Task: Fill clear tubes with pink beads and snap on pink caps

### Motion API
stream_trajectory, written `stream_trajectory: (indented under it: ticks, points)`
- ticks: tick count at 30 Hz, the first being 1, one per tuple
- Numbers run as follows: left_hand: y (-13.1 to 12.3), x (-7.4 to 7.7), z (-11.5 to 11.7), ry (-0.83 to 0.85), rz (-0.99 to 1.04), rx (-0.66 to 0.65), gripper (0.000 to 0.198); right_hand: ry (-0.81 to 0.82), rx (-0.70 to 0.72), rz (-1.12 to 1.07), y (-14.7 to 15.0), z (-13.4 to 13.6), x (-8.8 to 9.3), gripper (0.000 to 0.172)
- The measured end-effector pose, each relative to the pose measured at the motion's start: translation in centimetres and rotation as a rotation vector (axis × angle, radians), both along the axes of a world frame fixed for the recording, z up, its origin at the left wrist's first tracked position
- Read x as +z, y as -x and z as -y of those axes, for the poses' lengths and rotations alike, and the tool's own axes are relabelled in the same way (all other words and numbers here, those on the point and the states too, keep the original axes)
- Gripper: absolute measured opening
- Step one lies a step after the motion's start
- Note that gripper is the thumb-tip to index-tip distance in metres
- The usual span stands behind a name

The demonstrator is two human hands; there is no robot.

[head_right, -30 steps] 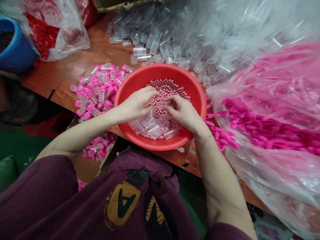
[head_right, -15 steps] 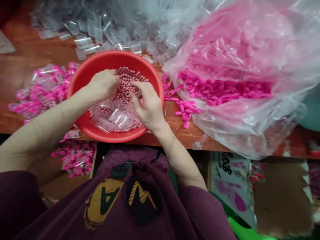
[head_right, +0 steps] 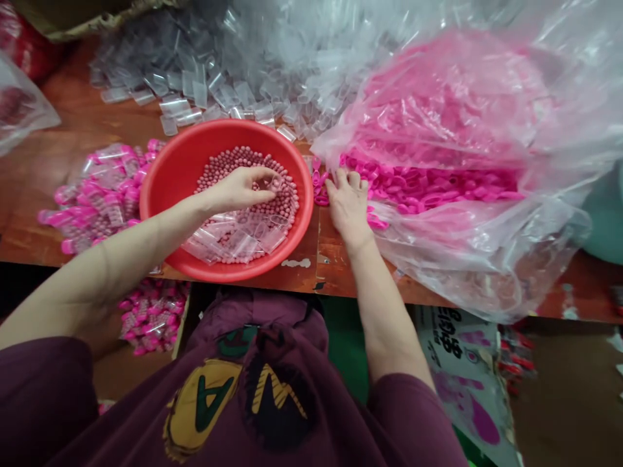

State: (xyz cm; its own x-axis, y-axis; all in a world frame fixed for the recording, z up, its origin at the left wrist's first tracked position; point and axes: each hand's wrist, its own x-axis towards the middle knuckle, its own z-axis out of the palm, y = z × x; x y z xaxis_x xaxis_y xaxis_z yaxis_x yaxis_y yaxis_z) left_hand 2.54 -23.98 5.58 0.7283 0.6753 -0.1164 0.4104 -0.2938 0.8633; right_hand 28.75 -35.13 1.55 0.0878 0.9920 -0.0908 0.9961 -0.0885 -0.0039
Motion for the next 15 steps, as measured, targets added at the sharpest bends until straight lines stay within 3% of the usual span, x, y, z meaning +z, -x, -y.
stream_trajectory:
  ticks: [4, 9, 12, 15]
  points:
    - [1.8, 1.3, 1.6, 0.320, 0.187, 0.078, 0.041, -0.010, 0.095, 0.022, -1.5, -1.0, 0.1, 0.053]
    - [3.2, 3.0, 3.5, 0.794, 0.367, 0.257, 0.039, -0.227, -0.085, -0.203, -1.3, -1.0, 2.0, 0.057]
    - [3.5, 4.0, 4.8, 0.897, 0.466, 0.309, 0.038, -0.452, -0.061, -0.571, 1.6, -0.7, 3.9, 0.053]
    - [3.7, 4.3, 5.4, 0.894, 0.524, 0.301, 0.039, -0.485, 0.066, -0.824, 5.1, -0.8, 5.5, 0.049]
